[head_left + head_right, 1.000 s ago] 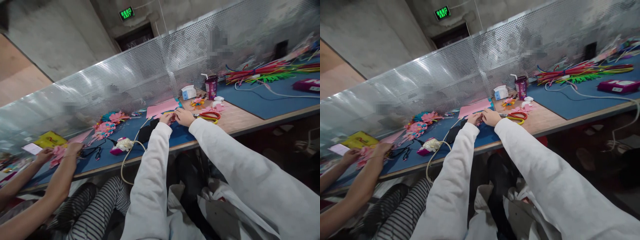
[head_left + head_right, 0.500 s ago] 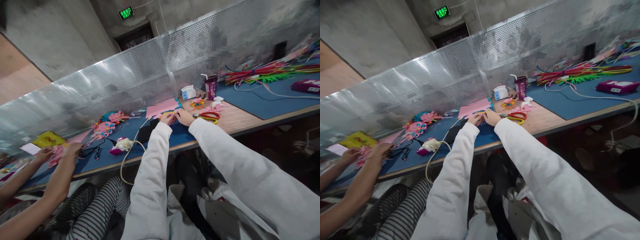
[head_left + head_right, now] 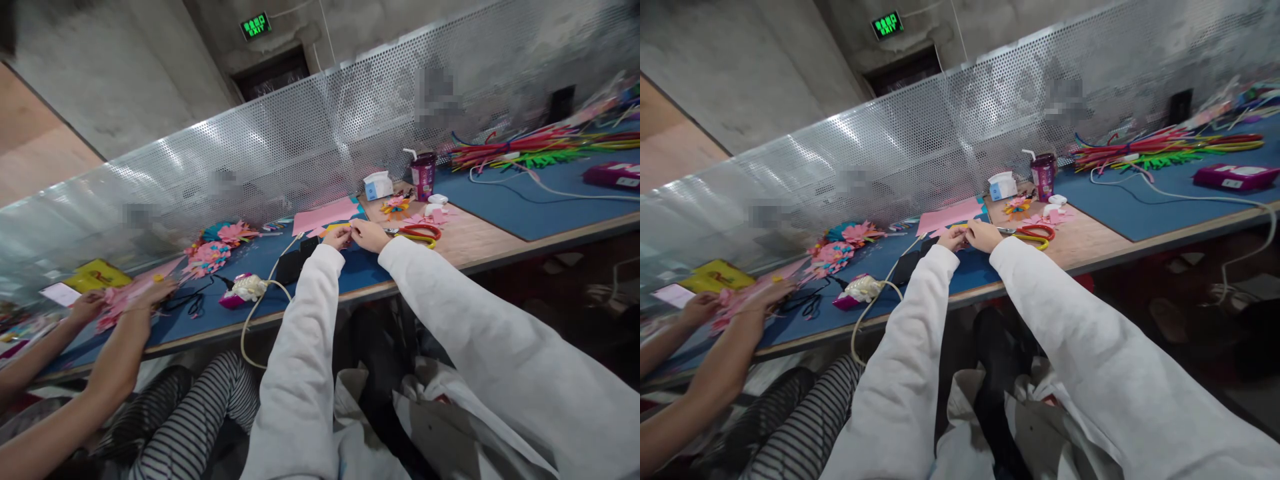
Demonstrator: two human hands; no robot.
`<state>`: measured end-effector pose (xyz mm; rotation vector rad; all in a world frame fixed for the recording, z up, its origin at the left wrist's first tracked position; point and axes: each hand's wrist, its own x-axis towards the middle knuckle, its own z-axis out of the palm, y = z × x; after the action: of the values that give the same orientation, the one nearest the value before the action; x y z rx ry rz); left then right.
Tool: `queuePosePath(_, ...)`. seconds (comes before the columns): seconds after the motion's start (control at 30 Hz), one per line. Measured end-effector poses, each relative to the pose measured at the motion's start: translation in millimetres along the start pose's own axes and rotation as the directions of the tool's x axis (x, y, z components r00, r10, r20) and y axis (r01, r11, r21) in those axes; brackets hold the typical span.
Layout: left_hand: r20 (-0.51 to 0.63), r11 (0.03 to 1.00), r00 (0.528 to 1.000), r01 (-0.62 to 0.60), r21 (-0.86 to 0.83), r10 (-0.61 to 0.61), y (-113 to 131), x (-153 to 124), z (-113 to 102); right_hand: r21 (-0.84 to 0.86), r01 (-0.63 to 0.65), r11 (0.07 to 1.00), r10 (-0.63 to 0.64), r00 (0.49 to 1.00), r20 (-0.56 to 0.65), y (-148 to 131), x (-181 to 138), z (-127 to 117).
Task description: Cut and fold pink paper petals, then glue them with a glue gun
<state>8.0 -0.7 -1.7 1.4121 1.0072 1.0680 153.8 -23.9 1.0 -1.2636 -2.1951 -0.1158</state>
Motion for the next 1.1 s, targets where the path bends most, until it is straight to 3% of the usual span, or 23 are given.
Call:
queuePosePath(0.17,0.038,0.997,0.999,-0.008,-0.076,0.011,3,-3,-1,0.083,-0.002,0.997,0.005,0.999,-0.042,1,1,1)
queuePosePath(0.33,0.045,0.996,0.998,-0.039,-0.086,0.043,10,-8,2,0.381,-0.022,0.924,0.065,0.993,-0.102,6,3,4)
queuePosePath(0.53,0.056,0.999,0.998,-0.013,-0.029,0.014,9,-7,1,0.69,-0.019,0.724,0.182,0.969,-0.164,8,7,7)
queuePosePath(0.77,0.094,0.996,0.994,-0.064,0.064,0.057,3,1,-8,0.9,-0.154,0.409,0.213,0.975,0.069,15,12,7)
queuePosePath(0.87,0.076,0.994,0.996,-0.062,0.089,0.056,1,2,-8,0.906,-0.193,0.377,0.234,0.966,0.108,17,12,7)
queuePosePath(1.1,0.01,0.992,0.999,-0.045,0.121,0.044,-1,2,-8,0.898,-0.18,0.401,0.213,0.972,0.099,18,13,9)
